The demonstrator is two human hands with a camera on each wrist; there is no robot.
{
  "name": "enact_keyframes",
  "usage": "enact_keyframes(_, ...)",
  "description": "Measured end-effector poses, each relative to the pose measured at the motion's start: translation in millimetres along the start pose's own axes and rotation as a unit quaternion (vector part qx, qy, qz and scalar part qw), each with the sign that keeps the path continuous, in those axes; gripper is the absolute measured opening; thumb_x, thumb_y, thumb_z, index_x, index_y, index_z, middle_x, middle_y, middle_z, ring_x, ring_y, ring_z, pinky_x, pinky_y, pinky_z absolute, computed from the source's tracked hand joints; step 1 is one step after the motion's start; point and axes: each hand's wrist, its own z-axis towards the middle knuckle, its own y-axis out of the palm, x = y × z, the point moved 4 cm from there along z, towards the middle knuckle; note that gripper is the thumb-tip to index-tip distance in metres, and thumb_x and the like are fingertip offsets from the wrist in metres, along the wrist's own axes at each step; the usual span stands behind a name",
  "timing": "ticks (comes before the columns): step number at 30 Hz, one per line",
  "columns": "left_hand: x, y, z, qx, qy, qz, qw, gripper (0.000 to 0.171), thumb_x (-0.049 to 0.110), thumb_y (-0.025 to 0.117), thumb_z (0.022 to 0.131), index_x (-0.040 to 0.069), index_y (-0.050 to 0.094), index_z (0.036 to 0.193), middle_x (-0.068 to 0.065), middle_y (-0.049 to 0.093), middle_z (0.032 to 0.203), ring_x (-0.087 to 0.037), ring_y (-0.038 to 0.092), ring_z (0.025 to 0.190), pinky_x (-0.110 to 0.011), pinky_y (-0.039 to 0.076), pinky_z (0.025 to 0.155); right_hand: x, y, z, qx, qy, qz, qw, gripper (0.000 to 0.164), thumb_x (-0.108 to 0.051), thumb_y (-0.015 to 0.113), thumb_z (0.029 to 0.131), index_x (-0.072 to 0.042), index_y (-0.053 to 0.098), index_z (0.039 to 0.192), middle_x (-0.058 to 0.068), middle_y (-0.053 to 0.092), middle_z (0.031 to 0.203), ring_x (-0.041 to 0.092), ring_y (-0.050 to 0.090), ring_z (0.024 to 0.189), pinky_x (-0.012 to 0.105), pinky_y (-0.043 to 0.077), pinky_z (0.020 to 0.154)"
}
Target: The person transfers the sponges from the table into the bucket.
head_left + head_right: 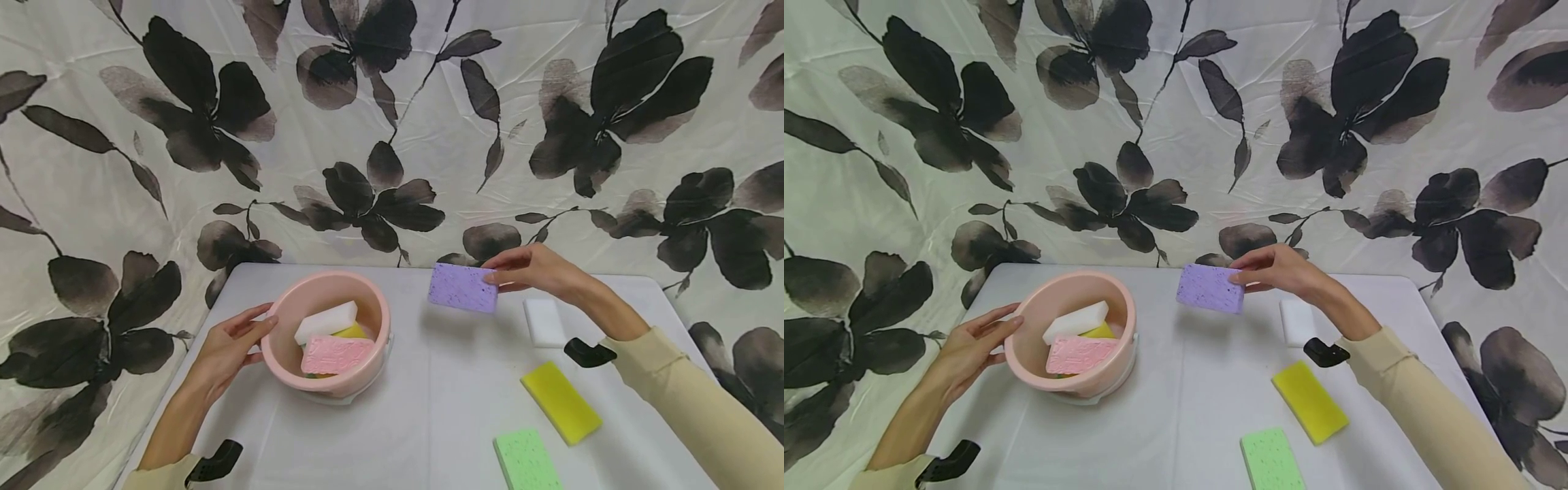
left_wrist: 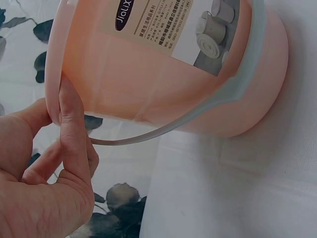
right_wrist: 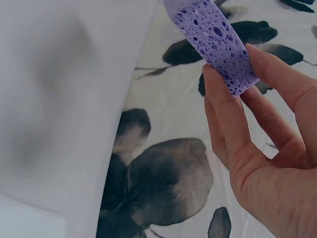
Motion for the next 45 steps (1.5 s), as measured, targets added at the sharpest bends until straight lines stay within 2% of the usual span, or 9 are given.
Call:
enact_keyframes(7, 1.0, -0.5, -1.2, 0.002, 0.0, 0.004, 1.0, 0.076, 0.046, 0.072, 0.095, 0.01, 0.043, 0.157, 0.007, 0.067, 0.108, -0.004, 0.066, 0.09, -0.025, 0.061, 0.078, -16.1, 6.3, 4.9, 0.014, -0.007, 0.022, 1.0, 0.046, -0.022, 0.079, 0.093, 0.003, 0.067, 0.13, 0.014, 0.071, 0.117, 0.026, 0.073, 0.101, 0.042, 0.058, 0.095)
enact_keyframes(16, 1.3, -0.4, -2.0, 0.001, -0.003, 0.003, 1.0, 0.077, 0.046, 0.071, 0.095, 0.01, 0.043, 0.157, 0.005, 0.067, 0.109, -0.004, 0.067, 0.091, -0.026, 0.061, 0.079, -33.4, 16.4, 15.9, 0.028, -0.008, 0.076, 0.997, 0.044, -0.018, 0.076, 0.095, 0.003, 0.065, 0.132, 0.015, 0.068, 0.122, 0.026, 0.07, 0.102, 0.037, 0.058, 0.094)
enact_keyframes(26, 0.0, -0.6, -0.6, 0.0, -0.004, 0.002, 1.0, 0.076, 0.046, 0.071, 0.095, 0.011, 0.043, 0.157, 0.006, 0.068, 0.108, -0.004, 0.067, 0.091, -0.026, 0.061, 0.078, -54.0, 39.3, 32.0, 0.004, -0.029, 0.147, 0.989, 0.04, -0.012, 0.076, 0.095, 0.004, 0.067, 0.13, 0.017, 0.068, 0.12, 0.028, 0.07, 0.101, 0.04, 0.059, 0.092)
enact_keyframes(36, -1.2, -0.4, 1.0, -0.002, -0.007, -0.005, 1.0, 0.074, 0.041, 0.071, 0.097, 0.011, 0.042, 0.158, 0.008, 0.068, 0.105, -0.003, 0.067, 0.09, -0.025, 0.061, 0.076, -69.6, 68.7, 48.0, -0.018, -0.031, 0.157, 0.987, 0.038, -0.011, 0.073, 0.096, 0.004, 0.067, 0.13, 0.018, 0.07, 0.121, 0.028, 0.072, 0.101, 0.041, 0.058, 0.094)
enact_keyframes(42, -1.3, -0.7, 0.8, -0.003, -0.006, -0.008, 0.9999, 0.074, 0.041, 0.071, 0.097, 0.011, 0.042, 0.157, 0.008, 0.069, 0.106, -0.002, 0.068, 0.09, -0.025, 0.061, 0.076, -72.3, 87.1, 60.0, -0.034, -0.034, 0.152, 0.987, 0.035, -0.011, 0.071, 0.098, 0.003, 0.068, 0.13, 0.018, 0.07, 0.122, 0.03, 0.072, 0.105, 0.038, 0.059, 0.092)
enact_keyframes(45, -1.1, -0.4, 0.4, -0.002, -0.009, -0.008, 0.9999, 0.074, 0.041, 0.071, 0.097, 0.011, 0.042, 0.157, 0.007, 0.069, 0.107, -0.002, 0.068, 0.091, -0.025, 0.061, 0.077, -72.3, 95.0, 65.9, -0.04, -0.037, 0.155, 0.986, 0.034, -0.01, 0.07, 0.098, 0.003, 0.068, 0.13, 0.018, 0.07, 0.122, 0.03, 0.072, 0.105, 0.041, 0.058, 0.094)
